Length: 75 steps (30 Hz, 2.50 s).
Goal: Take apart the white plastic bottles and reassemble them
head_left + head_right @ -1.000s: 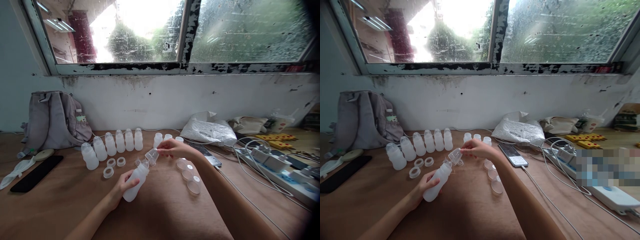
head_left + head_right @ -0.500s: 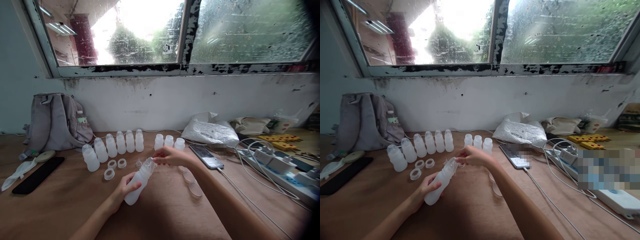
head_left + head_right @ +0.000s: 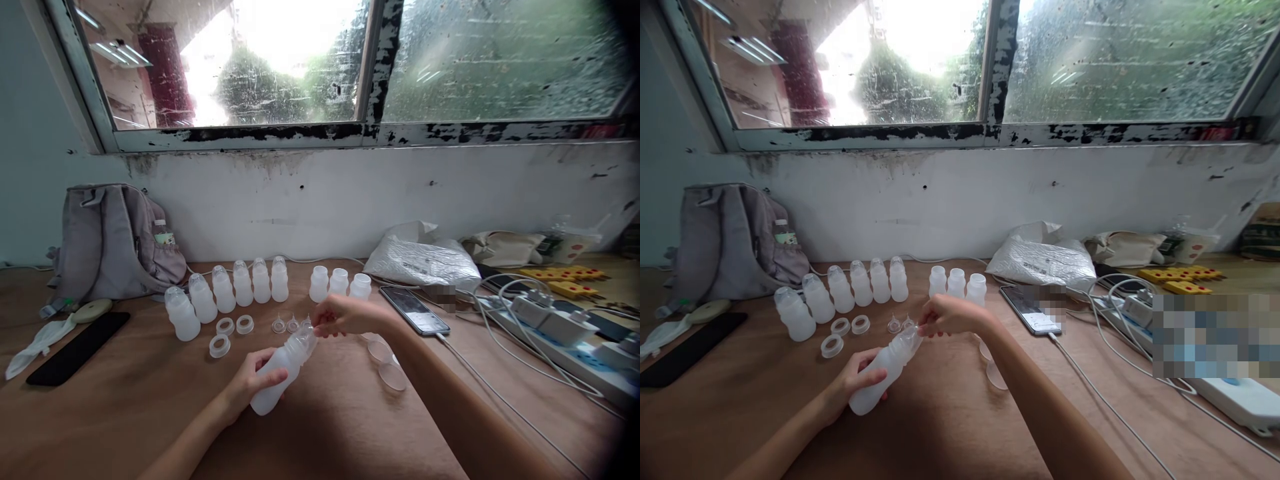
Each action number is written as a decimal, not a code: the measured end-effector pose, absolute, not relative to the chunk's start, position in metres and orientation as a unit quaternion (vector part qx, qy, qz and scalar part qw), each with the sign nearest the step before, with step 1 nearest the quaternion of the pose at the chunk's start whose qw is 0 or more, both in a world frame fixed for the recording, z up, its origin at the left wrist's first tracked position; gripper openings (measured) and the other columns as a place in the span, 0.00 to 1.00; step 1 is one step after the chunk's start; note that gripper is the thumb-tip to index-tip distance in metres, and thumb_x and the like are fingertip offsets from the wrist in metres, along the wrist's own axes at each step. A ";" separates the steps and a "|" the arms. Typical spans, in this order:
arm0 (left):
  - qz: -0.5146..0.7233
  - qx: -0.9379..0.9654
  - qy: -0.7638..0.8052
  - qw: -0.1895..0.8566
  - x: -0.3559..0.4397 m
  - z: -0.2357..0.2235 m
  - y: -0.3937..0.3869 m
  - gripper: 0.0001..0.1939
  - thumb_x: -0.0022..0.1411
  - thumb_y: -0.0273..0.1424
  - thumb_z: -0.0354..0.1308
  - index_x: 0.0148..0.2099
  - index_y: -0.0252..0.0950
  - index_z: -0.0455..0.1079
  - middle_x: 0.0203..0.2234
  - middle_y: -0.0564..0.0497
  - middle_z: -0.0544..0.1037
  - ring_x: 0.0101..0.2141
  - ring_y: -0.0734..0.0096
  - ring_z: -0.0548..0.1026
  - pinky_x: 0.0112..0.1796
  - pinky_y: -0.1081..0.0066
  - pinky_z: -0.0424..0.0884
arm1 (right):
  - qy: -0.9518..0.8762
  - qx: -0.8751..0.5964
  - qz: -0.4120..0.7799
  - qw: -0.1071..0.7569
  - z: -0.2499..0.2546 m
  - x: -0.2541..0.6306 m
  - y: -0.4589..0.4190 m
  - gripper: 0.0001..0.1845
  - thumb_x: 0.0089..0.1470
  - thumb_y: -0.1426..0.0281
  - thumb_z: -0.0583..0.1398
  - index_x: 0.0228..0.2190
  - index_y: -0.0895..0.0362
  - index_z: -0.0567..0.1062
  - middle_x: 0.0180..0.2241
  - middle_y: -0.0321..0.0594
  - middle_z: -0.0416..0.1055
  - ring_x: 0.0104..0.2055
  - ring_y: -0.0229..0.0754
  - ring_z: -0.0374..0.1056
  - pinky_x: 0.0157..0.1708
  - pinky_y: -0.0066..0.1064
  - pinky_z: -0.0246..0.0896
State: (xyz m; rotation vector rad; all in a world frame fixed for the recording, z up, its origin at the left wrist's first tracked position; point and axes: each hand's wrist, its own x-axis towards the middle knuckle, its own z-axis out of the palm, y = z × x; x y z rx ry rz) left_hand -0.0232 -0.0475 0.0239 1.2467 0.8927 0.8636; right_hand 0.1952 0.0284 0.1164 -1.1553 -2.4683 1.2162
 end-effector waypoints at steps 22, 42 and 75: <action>0.368 0.601 0.385 0.596 -0.025 0.019 -0.050 0.18 0.44 0.37 0.61 0.36 0.31 0.73 0.22 0.52 0.70 0.22 0.72 0.66 0.23 0.75 0.60 | -0.801 -0.369 0.471 0.009 0.108 0.188 0.030 0.01 0.37 0.74 0.60 0.19 0.60 0.72 0.16 0.33 0.66 0.18 0.32 0.59 0.17 0.24 0.55; 0.419 0.575 0.385 0.588 -0.024 0.022 -0.053 0.20 0.48 0.41 0.59 0.38 0.31 0.70 0.24 0.50 0.70 0.24 0.70 0.68 0.24 0.74 0.63 | -0.836 -0.408 0.355 0.095 0.116 0.177 0.012 0.08 0.46 0.66 0.57 0.20 0.55 0.71 0.19 0.36 0.67 0.21 0.37 0.61 0.18 0.28 0.54; 0.369 0.725 0.580 0.038 -0.060 0.003 -0.032 0.08 0.55 0.28 0.49 0.36 0.38 0.68 0.32 0.50 0.73 0.36 0.62 0.69 0.39 0.63 0.63 | -0.785 -0.559 -0.022 0.265 0.091 0.144 0.138 0.14 0.52 0.68 0.54 0.41 0.57 0.71 0.39 0.44 0.72 0.43 0.47 0.62 0.39 0.34 0.52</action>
